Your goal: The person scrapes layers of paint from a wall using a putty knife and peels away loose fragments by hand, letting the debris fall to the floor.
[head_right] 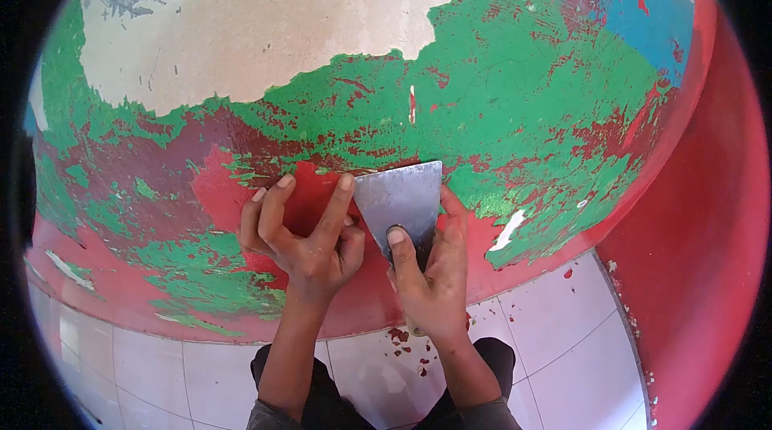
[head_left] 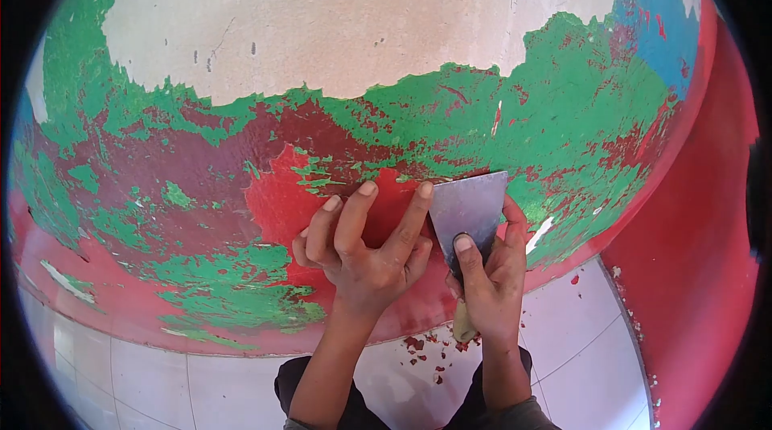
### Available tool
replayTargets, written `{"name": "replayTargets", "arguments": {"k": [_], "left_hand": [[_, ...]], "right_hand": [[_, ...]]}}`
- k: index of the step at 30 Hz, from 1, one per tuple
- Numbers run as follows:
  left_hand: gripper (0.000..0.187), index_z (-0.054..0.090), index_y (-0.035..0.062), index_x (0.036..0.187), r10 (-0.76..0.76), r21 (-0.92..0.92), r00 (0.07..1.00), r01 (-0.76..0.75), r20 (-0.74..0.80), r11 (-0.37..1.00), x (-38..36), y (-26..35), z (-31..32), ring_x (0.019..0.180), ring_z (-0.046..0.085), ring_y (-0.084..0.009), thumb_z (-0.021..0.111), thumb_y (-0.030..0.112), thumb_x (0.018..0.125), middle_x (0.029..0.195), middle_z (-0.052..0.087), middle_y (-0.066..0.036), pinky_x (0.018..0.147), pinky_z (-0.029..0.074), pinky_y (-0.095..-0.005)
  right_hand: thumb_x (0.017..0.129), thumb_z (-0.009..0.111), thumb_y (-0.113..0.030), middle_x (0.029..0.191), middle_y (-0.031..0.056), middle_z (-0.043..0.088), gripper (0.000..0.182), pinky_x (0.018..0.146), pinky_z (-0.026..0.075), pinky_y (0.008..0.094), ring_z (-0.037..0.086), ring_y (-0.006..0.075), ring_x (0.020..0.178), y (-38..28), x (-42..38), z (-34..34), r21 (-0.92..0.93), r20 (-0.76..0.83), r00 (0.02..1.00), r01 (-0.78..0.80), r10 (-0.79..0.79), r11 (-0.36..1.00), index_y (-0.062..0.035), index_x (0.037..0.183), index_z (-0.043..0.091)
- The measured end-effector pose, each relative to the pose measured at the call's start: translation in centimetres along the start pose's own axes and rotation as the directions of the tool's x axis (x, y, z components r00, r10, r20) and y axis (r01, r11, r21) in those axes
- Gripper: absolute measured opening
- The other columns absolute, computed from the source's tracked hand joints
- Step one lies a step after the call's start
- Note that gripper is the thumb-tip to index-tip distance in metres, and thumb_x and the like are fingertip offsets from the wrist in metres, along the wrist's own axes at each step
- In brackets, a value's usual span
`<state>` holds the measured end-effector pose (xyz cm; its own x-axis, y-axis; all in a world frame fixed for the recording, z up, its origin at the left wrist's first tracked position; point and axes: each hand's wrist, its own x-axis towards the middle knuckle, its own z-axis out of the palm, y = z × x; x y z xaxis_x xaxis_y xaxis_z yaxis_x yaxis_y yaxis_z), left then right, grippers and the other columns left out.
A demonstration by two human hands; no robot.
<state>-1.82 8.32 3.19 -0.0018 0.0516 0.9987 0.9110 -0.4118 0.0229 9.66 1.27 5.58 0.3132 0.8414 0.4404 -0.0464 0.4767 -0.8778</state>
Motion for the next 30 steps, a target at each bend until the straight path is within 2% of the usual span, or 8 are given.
{"name": "replayTargets", "arguments": {"k": [4,7,10,13,19,22,25,30], "left_hand": [[0.041,0.072,0.0281,0.102,0.041,-0.058,0.997,-0.038,0.062,0.998,0.3,0.0,-0.7,0.117,0.028,-0.0336,0.061,0.017,0.065,0.127,0.039,-0.008,0.1,0.028,-0.0451],[0.041,0.072,0.0281,0.102,0.053,-0.054,0.996,-0.05,0.068,0.997,0.4,0.0,-0.9,0.116,0.028,-0.0334,0.062,0.017,0.065,0.126,0.04,-0.007,0.099,0.028,-0.0448],[0.041,0.072,0.0275,0.102,0.062,-0.051,0.996,-0.058,0.071,0.997,0.5,0.0,-1.0,0.116,0.029,-0.0334,0.062,0.016,0.064,0.125,0.039,-0.006,0.099,0.028,-0.0445],[0.03,0.069,0.0397,0.105,0.007,-0.034,1.0,-0.007,-0.004,0.999,0.0,-0.2,-0.2,0.114,0.033,-0.025,0.06,0.038,0.076,0.119,0.045,0.002,0.091,0.022,-0.0423],[0.027,0.07,0.0398,0.102,0.001,-0.1,0.999,-0.004,-0.033,0.995,0.0,-0.2,-0.1,0.114,0.034,-0.0243,0.061,0.042,0.077,0.114,0.044,0.003,0.09,0.025,-0.0415],[0.022,0.071,0.0394,0.098,0.016,-0.257,0.995,-0.04,-0.096,0.966,-0.5,-0.5,-0.1,0.111,0.037,-0.0226,0.061,0.04,0.078,0.112,0.045,0.003,0.09,0.026,-0.0413],[0.024,0.071,0.0358,0.099,0.095,-0.294,0.993,-0.113,-0.077,0.949,-0.6,-0.7,-0.8,0.109,0.04,-0.0213,0.061,0.035,0.078,0.108,0.048,0.002,0.091,0.027,-0.0415],[0.031,0.07,0.0287,0.104,0.016,-0.177,0.999,-0.025,-0.049,0.984,-0.1,-0.3,-0.2,0.106,0.04,-0.0209,0.06,0.031,0.075,0.108,0.052,0.0,0.088,0.028,-0.0398]], "right_hand": [[0.091,0.052,-0.001,0.112,0.0094,0.051,0.053,0.059,0.045,0.0197,0.053,0.0083,0.084,0.6,-0.1,0.2,0.004,-0.028,0.999,0.025,-0.025,1.0,0.0004,0.136,0.024],[0.09,0.053,0.0,0.114,0.0103,0.05,0.055,0.063,0.046,0.0212,0.054,0.01,0.088,1.4,0.1,0.6,-0.009,-0.067,0.984,0.165,-0.166,0.986,0.0011,0.136,0.024],[0.089,0.054,0.001,0.114,0.0113,0.05,0.056,0.065,0.047,0.0225,0.055,0.0109,0.089,2.0,0.1,-0.2,0.015,-0.011,0.994,0.105,-0.105,0.994,0.0015,0.137,0.024],[0.089,0.055,0.001,0.114,0.0118,0.051,0.056,0.066,0.047,0.0226,0.056,0.0116,0.088,2.2,0.3,-0.1,0.0,-0.029,0.992,0.126,-0.126,0.992,0.0019,0.135,0.025],[0.088,0.056,0.001,0.109,0.0128,0.054,0.055,0.06,0.048,0.0225,0.059,0.0126,0.08,2.7,0.0,-0.3,0.119,-0.019,0.991,0.132,-0.131,0.984,0.0036,0.133,0.024],[0.087,0.055,0.002,0.11,0.0135,0.054,0.056,0.057,0.048,0.0225,0.059,0.0132,0.08,4.7,-0.3,-0.7,0.079,-0.048,0.947,0.321,-0.318,0.944,0.0036,0.133,0.024],[0.088,0.056,-0.004,0.103,0.0146,0.057,0.064,0.045,0.041,0.0202,0.054,0.0101,0.063,4.6,-0.3,-1.7,-0.002,-0.014,0.958,0.286,-0.286,0.958,-0.0061,0.138,0.015],[0.089,0.054,0.001,0.114,0.0129,0.052,0.054,0.081,0.046,0.027,0.055,0.0155,0.099,2.2,0.1,-1.6,-0.092,-0.003,0.987,0.16,-0.161,0.983,0.0043,0.135,0.026]]}}
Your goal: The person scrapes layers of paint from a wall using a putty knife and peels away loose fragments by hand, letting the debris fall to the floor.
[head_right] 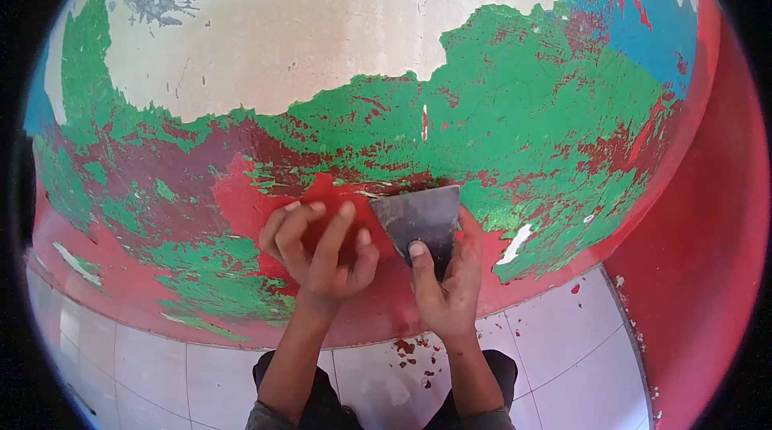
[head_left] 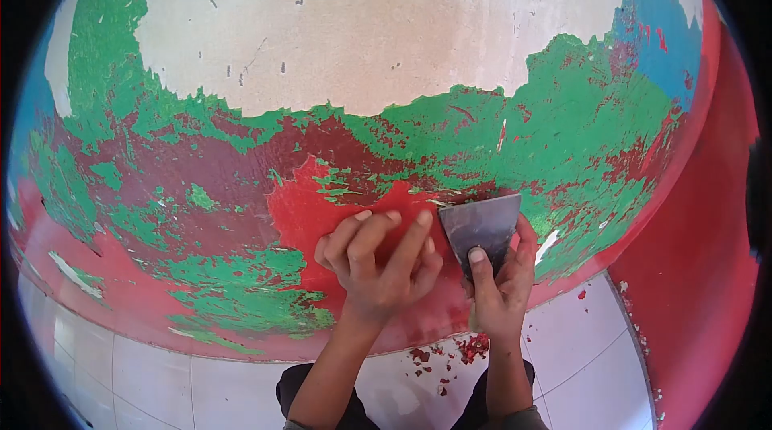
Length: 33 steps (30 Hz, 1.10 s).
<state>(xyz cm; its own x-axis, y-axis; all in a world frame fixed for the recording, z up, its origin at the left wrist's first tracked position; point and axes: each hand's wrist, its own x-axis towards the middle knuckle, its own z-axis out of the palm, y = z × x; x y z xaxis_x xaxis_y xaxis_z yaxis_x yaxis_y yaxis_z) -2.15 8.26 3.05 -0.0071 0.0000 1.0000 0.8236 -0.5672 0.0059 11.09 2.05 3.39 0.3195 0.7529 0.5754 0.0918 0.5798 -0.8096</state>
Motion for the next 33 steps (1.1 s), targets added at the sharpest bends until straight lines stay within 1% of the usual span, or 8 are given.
{"name": "replayTargets", "arguments": {"k": [1,5,10,13,19,22,28,33], "left_hand": [[0.032,0.07,0.0276,0.104,-0.033,0.08,0.999,0.033,0.0,0.996,0.3,0.3,0.2,0.105,0.04,-0.0211,0.06,0.031,0.074,0.109,0.052,0.0,0.087,0.028,-0.0394],[0.034,0.07,0.0296,0.105,-0.043,0.146,0.999,0.039,0.028,0.988,0.5,0.6,0.4,0.102,0.038,-0.0223,0.059,0.031,0.073,0.114,0.051,-0.001,0.086,0.028,-0.0383],[0.035,0.069,0.0343,0.108,0.001,0.157,0.999,-0.006,0.037,0.988,0.5,0.4,0.3,0.102,0.037,-0.0232,0.056,0.034,0.075,0.118,0.048,-0.002,0.086,0.028,-0.0377],[0.033,0.069,0.0354,0.108,0.006,0.17,0.999,-0.013,0.041,0.985,0.5,0.4,0.3,0.102,0.037,-0.0237,0.055,0.037,0.078,0.119,0.047,-0.001,0.086,0.028,-0.0379],[0.03,0.069,0.0352,0.108,0.031,0.164,0.999,-0.036,0.037,0.986,0.2,0.2,0.3,0.103,0.037,-0.023,0.053,0.042,0.083,0.114,0.043,0.0,0.087,0.028,-0.0392],[0.031,0.069,0.0344,0.109,0.03,0.162,0.999,-0.035,0.031,0.986,0.1,0.2,0.3,0.104,0.038,-0.0226,0.053,0.042,0.083,0.11,0.042,0.0,0.087,0.028,-0.0395],[0.028,0.071,0.0325,0.105,-0.002,0.04,1.0,0.003,-0.02,0.999,-0.2,0.0,0.2,0.103,0.039,-0.0232,0.056,0.041,0.082,0.104,0.04,-0.001,0.086,0.03,-0.0396],[0.027,0.071,0.0291,0.102,0.054,-0.08,0.997,-0.058,-0.063,0.995,-0.5,-0.4,-0.3,0.103,0.04,-0.0243,0.058,0.038,0.08,0.103,0.039,-0.002,0.083,0.032,-0.0398]], "right_hand": [[0.089,0.054,0.001,0.115,0.013,0.051,0.054,0.085,0.045,0.0283,0.054,0.0162,0.101,-0.6,0.2,0.2,-0.005,-0.006,1.0,-0.01,0.01,1.0,0.0046,0.135,0.026],[0.089,0.055,0.0,0.117,0.0138,0.049,0.054,0.09,0.043,0.0312,0.053,0.018,0.106,-1.4,0.3,0.7,0.037,-0.033,0.995,-0.096,0.097,0.995,0.0046,0.135,0.026],[0.089,0.056,-0.001,0.118,0.0137,0.049,0.055,0.091,0.043,0.0308,0.051,0.0177,0.108,-0.6,0.7,0.8,-0.041,-0.037,0.999,-0.011,0.01,0.999,0.0045,0.135,0.026],[0.088,0.056,0.0,0.12,0.0136,0.047,0.055,0.091,0.042,0.0306,0.051,0.0179,0.109,-1.1,0.8,1.0,0.012,-0.015,0.998,-0.054,0.055,0.998,0.005,0.135,0.026],[0.087,0.055,0.003,0.12,0.0134,0.046,0.055,0.091,0.043,0.0297,0.051,0.0183,0.108,0.5,0.6,1.1,0.051,-0.03,0.998,0.047,-0.046,0.998,0.0054,0.135,0.026],[0.087,0.054,0.005,0.119,0.0137,0.047,0.055,0.09,0.043,0.0294,0.051,0.0186,0.108,1.1,0.5,0.9,-0.007,-0.037,0.995,0.092,-0.092,0.996,0.0058,0.134,0.026],[0.087,0.055,0.004,0.118,0.0137,0.047,0.053,0.089,0.044,0.0291,0.052,0.0187,0.107,1.1,0.4,1.0,0.075,0.05,0.985,0.163,-0.167,0.984,0.0065,0.132,0.028],[0.085,0.057,0.003,0.115,0.0131,0.049,0.052,0.086,0.045,0.0287,0.054,0.0177,0.101,2.4,-0.3,-0.7,-0.057,0.09,0.97,0.23,-0.224,0.972,0.0061,0.13,0.03]]}}
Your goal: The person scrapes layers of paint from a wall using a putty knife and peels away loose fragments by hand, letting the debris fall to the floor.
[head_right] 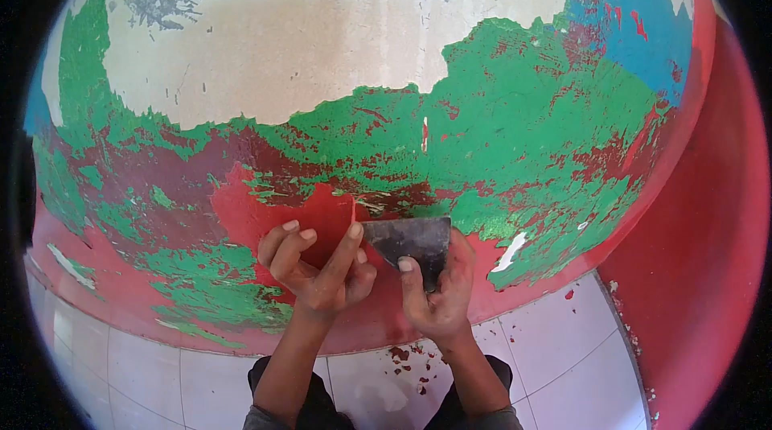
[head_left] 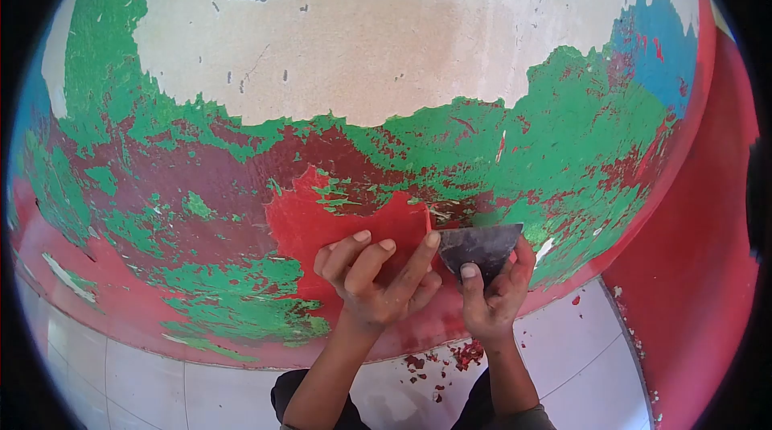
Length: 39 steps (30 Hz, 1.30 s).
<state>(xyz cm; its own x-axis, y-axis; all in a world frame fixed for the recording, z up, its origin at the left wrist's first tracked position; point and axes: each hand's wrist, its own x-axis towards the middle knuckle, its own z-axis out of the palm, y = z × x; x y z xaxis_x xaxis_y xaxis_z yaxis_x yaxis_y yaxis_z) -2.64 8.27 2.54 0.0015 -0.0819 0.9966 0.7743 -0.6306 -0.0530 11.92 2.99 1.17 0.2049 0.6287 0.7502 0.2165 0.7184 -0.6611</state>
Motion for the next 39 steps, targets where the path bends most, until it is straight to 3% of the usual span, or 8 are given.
{"name": "replayTargets", "arguments": {"k": [7,10,13,16,22,28,32,39], "left_hand": [[0.036,0.067,0.0251,0.109,-0.118,0.019,0.992,0.119,-0.037,0.993,-0.1,0.3,0.9,0.103,0.04,-0.0251,0.058,0.03,0.074,0.11,0.045,-0.004,0.085,0.03,-0.0402],[0.038,0.067,0.0246,0.11,-0.105,0.167,0.994,0.101,0.016,0.981,0.5,0.6,0.9,0.104,0.039,-0.025,0.058,0.031,0.074,0.114,0.046,-0.005,0.086,0.029,-0.0396],[0.043,0.064,0.0131,0.114,-0.054,0.214,0.988,0.023,0.142,0.977,1.0,0.8,0.2,0.106,0.033,-0.0332,0.058,0.025,0.073,0.119,0.04,-0.015,0.089,0.033,-0.0436],[0.038,0.068,0.0295,0.109,-0.085,0.243,0.994,0.066,0.069,0.968,0.8,0.8,0.7,0.107,0.036,-0.0249,0.057,0.032,0.073,0.115,0.045,-0.004,0.086,0.029,-0.0391],[0.032,0.07,0.0302,0.106,-0.07,0.222,0.997,0.059,0.041,0.973,0.4,0.6,0.8,0.106,0.037,-0.0246,0.057,0.036,0.078,0.115,0.045,-0.002,0.087,0.029,-0.04],[0.021,0.071,0.0276,0.096,-0.051,-0.004,0.998,0.051,-0.023,0.999,-0.2,0.0,0.0,0.106,0.039,-0.0243,0.059,0.031,0.079,0.112,0.045,-0.001,0.083,0.033,-0.0404],[0.009,0.065,0.014,0.086,-0.01,-0.209,0.999,0.0,-0.045,0.978,-0.4,-0.7,-0.8,0.104,0.041,-0.0303,0.064,0.019,0.079,0.111,0.045,-0.008,0.087,0.038,-0.0425],[0.011,0.069,0.0156,0.081,-0.153,-0.181,0.987,0.141,-0.053,0.973,1.1,0.1,0.3,0.1,0.041,-0.0264,0.071,0.021,0.073,0.1,0.055,-0.003,0.081,0.035,-0.0344]], "right_hand": [[0.087,0.054,0.003,0.109,0.0128,0.053,0.053,0.087,0.044,0.029,0.055,0.0176,0.101,-2.4,1.4,0.5,-0.033,-0.11,0.981,-0.167,0.162,0.985,0.0047,0.133,0.027],[0.088,0.053,0.003,0.116,0.015,0.05,0.054,0.089,0.044,0.0299,0.053,0.0178,0.105,-3.2,1.8,0.9,0.086,-0.054,0.96,-0.271,0.276,0.959,0.0045,0.134,0.026],[0.088,0.052,0.002,0.118,0.0157,0.048,0.053,0.09,0.043,0.0305,0.052,0.018,0.107,-2.6,1.8,1.3,0.077,-0.08,0.976,-0.199,0.205,0.977,0.0048,0.134,0.026],[0.088,0.052,0.002,0.117,0.0155,0.049,0.053,0.09,0.043,0.0306,0.053,0.0185,0.106,-2.7,2.2,1.9,0.076,-0.097,0.982,-0.152,0.159,0.985,0.0053,0.134,0.026],[0.087,0.054,0.002,0.115,0.0147,0.05,0.053,0.089,0.043,0.0301,0.053,0.0181,0.104,-1.8,2.1,2.0,0.031,-0.068,0.997,-0.026,0.028,0.999,0.0059,0.132,0.028],[0.085,0.059,0.0,0.106,0.0126,0.055,0.049,0.086,0.044,0.0285,0.055,0.0155,0.099,-1.6,0.7,1.1,0.061,-0.004,0.999,-0.033,0.033,0.998,0.0063,0.127,0.035],[0.085,0.06,-0.002,0.106,0.0126,0.056,0.049,0.083,0.045,0.0274,0.055,0.0148,0.095,-0.2,-0.4,-0.4,-0.192,0.042,0.981,0.192,-0.187,0.962,0.0063,0.127,0.036],[0.088,0.055,0.001,0.107,0.0128,0.057,0.05,0.083,0.045,0.0272,0.056,0.0154,0.097,-3.4,1.8,0.9,0.011,-0.095,0.979,-0.177,0.178,0.984,0.0064,0.132,0.031]]}}
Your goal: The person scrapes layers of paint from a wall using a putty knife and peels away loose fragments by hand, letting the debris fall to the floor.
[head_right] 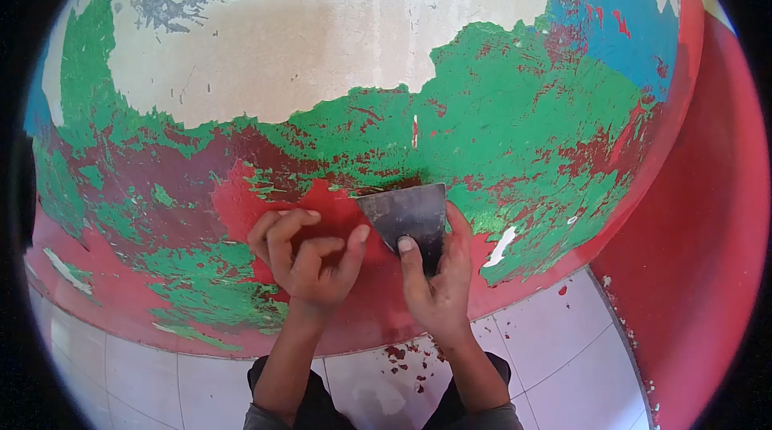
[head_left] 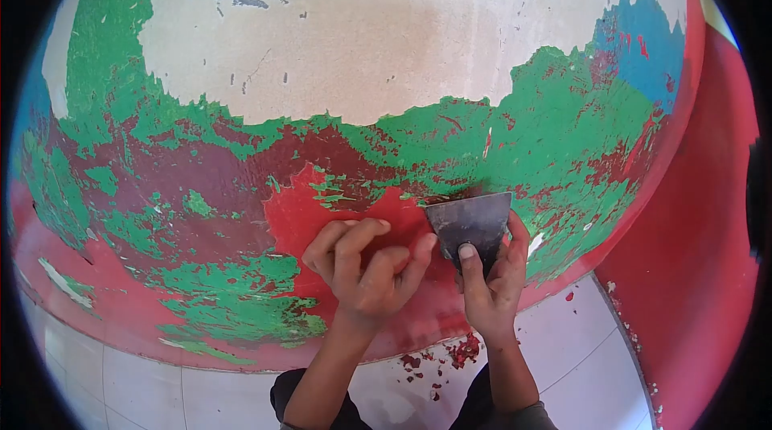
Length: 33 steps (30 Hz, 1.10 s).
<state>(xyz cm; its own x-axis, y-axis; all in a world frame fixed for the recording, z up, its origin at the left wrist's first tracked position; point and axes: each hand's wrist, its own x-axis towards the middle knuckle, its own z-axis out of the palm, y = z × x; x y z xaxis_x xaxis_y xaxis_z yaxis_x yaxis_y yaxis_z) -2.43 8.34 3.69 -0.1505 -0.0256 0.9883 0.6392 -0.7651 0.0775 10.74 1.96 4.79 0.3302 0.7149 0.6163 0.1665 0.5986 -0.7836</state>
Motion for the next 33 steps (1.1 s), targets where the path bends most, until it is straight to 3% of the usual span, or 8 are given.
{"name": "replayTargets", "arguments": {"k": [7,13,16,19,22,25,31,33], "left_hand": [[0.037,0.073,0.0192,0.1,0.054,0.319,0.995,-0.078,0.084,0.945,0.1,0.3,0.3,0.097,0.036,-0.0266,0.061,0.02,0.066,0.115,0.053,-0.004,0.081,0.035,-0.0338],[0.038,0.073,0.0224,0.101,0.065,0.324,0.992,-0.096,0.105,0.941,0.1,0.3,0.1,0.097,0.036,-0.0265,0.061,0.022,0.066,0.119,0.05,-0.004,0.081,0.034,-0.0341],[0.037,0.073,0.0219,0.102,0.07,0.326,0.99,-0.106,0.12,0.939,0.1,0.3,0.0,0.098,0.036,-0.0267,0.062,0.024,0.067,0.119,0.05,-0.004,0.081,0.034,-0.034],[0.037,0.073,0.0197,0.102,0.086,0.295,0.991,-0.112,0.098,0.949,0.0,0.1,-0.1,0.099,0.036,-0.0268,0.062,0.024,0.067,0.115,0.05,-0.004,0.08,0.035,-0.0343],[0.036,0.072,0.0102,0.095,0.091,0.153,0.993,-0.103,0.078,0.983,-0.1,0.1,-0.5,0.101,0.037,-0.0298,0.057,0.008,0.062,0.112,0.045,-0.009,0.085,0.036,-0.0387],[0.017,0.069,0.009,0.083,0.082,-0.051,0.996,-0.083,-0.028,0.995,-0.7,-0.5,-0.8,0.102,0.039,-0.0289,0.06,0.007,0.068,0.107,0.047,-0.008,0.081,0.039,-0.038],[0.021,0.065,0.0108,0.092,0.096,-0.1,0.988,-0.084,0.121,0.991,-0.5,-0.5,-1.2,0.098,0.047,-0.0298,0.071,0.012,0.072,0.102,0.056,-0.007,0.083,0.042,-0.0398],[0.022,0.064,0.0112,0.092,0.029,0.054,0.997,-0.032,0.065,0.998,0.2,0.7,-0.8,0.095,0.049,-0.0286,0.072,0.011,0.072,0.098,0.059,-0.006,0.084,0.043,-0.04]], "right_hand": [[0.088,0.054,0.001,0.11,0.0149,0.056,0.051,0.085,0.045,0.0274,0.055,0.0165,0.1,-0.3,0.4,0.5,-0.006,0.023,0.999,-0.027,0.027,1.0,0.0083,0.132,0.029],[0.087,0.055,0.002,0.109,0.0151,0.056,0.051,0.085,0.045,0.0279,0.056,0.0166,0.099,0.2,0.3,0.6,-0.015,0.012,1.0,-0.006,0.007,1.0,0.0086,0.132,0.029],[0.087,0.055,0.002,0.11,0.015,0.056,0.051,0.085,0.045,0.0281,0.056,0.0167,0.098,0.5,0.5,0.9,0.003,0.026,0.99,0.141,-0.141,0.99,0.0085,0.131,0.03],[0.086,0.056,0.002,0.108,0.0148,0.056,0.05,0.083,0.046,0.0277,0.056,0.017,0.097,1.2,0.4,0.7,-0.011,0.045,0.985,0.167,-0.166,0.986,0.008,0.13,0.032],[0.086,0.057,0.001,0.105,0.0135,0.056,0.049,0.081,0.046,0.0273,0.056,0.0164,0.094,1.0,0.0,0.7,-0.058,0.071,0.98,0.193,-0.189,0.98,0.0067,0.129,0.033],[0.086,0.058,0.0,0.102,0.0121,0.056,0.049,0.079,0.046,0.0275,0.056,0.0157,0.091,2.0,-0.4,-0.3,-0.206,0.163,0.891,0.451,-0.424,0.868,0.0054,0.128,0.034],[0.087,0.058,0.0,0.103,0.0095,0.055,0.046,0.081,0.045,0.0269,0.055,0.0146,0.09,1.8,-0.9,-0.2,-0.087,-0.07,0.986,0.147,-0.153,0.985,0.0044,0.128,0.036],[0.087,0.056,0.001,0.101,0.0108,0.055,0.053,0.06,0.045,0.0231,0.054,0.0114,0.074,1.9,-0.7,-0.7,-0.153,-0.001,0.983,0.18,-0.182,0.972,-0.0003,0.132,0.027]]}}
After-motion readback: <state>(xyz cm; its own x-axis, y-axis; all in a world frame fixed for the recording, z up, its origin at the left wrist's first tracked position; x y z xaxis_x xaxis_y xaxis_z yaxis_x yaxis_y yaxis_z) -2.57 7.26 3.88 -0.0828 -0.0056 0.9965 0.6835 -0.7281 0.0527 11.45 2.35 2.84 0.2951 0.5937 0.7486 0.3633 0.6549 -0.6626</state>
